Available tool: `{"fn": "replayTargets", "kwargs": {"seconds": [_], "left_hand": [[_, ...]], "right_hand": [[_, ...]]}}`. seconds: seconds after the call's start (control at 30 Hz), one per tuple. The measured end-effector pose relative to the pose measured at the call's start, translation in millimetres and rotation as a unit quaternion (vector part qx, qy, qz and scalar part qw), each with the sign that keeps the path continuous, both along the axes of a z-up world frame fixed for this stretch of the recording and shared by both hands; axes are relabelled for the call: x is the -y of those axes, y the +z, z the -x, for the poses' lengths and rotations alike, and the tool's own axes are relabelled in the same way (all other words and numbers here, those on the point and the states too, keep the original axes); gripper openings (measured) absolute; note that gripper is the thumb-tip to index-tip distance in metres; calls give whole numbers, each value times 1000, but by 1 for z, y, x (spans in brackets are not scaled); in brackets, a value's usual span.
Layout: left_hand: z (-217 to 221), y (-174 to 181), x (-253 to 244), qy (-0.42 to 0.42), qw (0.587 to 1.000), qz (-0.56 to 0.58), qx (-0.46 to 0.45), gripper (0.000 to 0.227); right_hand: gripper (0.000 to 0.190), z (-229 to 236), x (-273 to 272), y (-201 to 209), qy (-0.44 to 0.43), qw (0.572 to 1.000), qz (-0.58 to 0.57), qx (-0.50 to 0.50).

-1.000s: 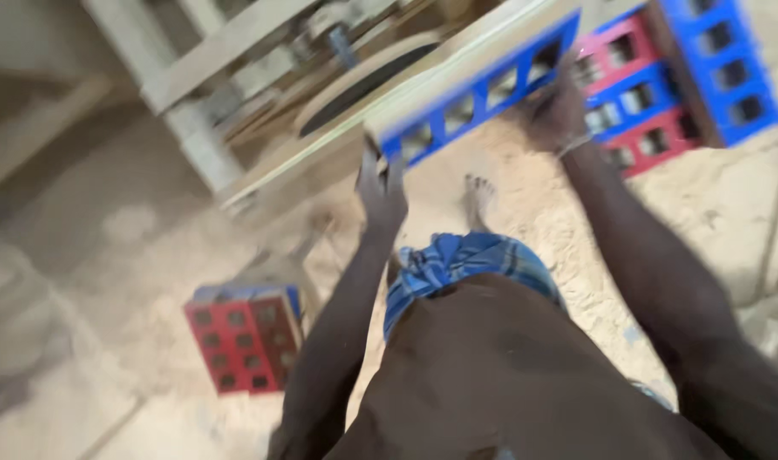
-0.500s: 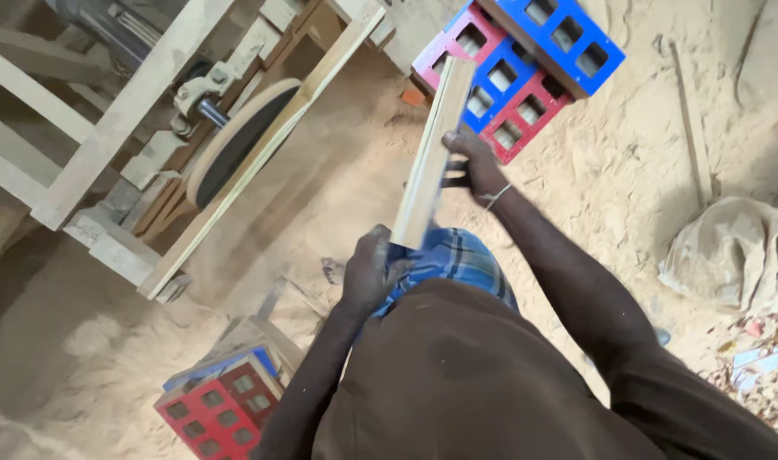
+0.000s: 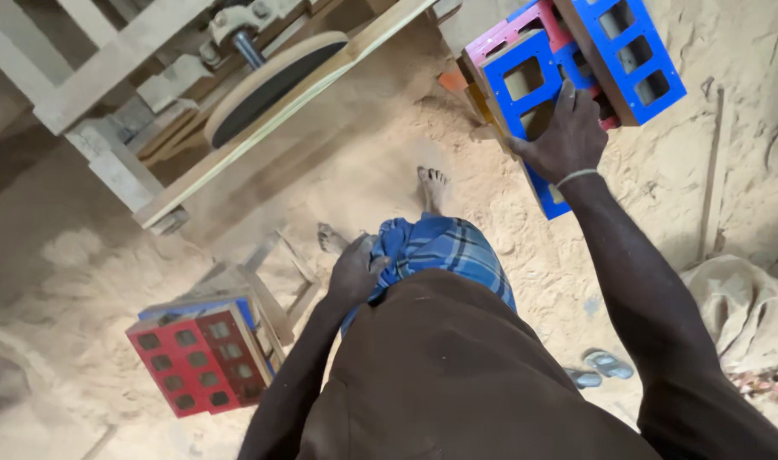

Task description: The person repeatedly picks up hollow rectangular blocks in yellow, blue, and red, grinds their edges against a rotating grinding wheel, and places them on a nearby stack. The process is repeated for multiple blocks of different colors.

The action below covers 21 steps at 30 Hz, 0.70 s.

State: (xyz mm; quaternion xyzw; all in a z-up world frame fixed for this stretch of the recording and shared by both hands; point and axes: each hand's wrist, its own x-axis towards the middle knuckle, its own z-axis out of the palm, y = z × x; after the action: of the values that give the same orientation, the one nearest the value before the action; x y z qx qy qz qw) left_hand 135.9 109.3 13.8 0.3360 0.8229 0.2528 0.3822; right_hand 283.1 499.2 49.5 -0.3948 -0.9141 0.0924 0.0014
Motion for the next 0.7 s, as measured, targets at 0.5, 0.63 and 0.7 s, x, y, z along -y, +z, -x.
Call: {"fn": "replayTargets", "kwargs": {"seconds": [0.5, 0.63, 0.7], "left_hand": [[38, 106, -84, 323, 911, -226, 124, 85], [41, 108, -53, 342, 891, -254, 158, 88], [42, 98, -35, 360, 880, -257, 171, 88]], "right_hand": [[114, 45, 152, 103, 256, 958, 46, -125], [109, 49, 168, 91, 289, 949, 61, -109], [110, 52, 170, 74, 306, 944, 78, -91]]}}
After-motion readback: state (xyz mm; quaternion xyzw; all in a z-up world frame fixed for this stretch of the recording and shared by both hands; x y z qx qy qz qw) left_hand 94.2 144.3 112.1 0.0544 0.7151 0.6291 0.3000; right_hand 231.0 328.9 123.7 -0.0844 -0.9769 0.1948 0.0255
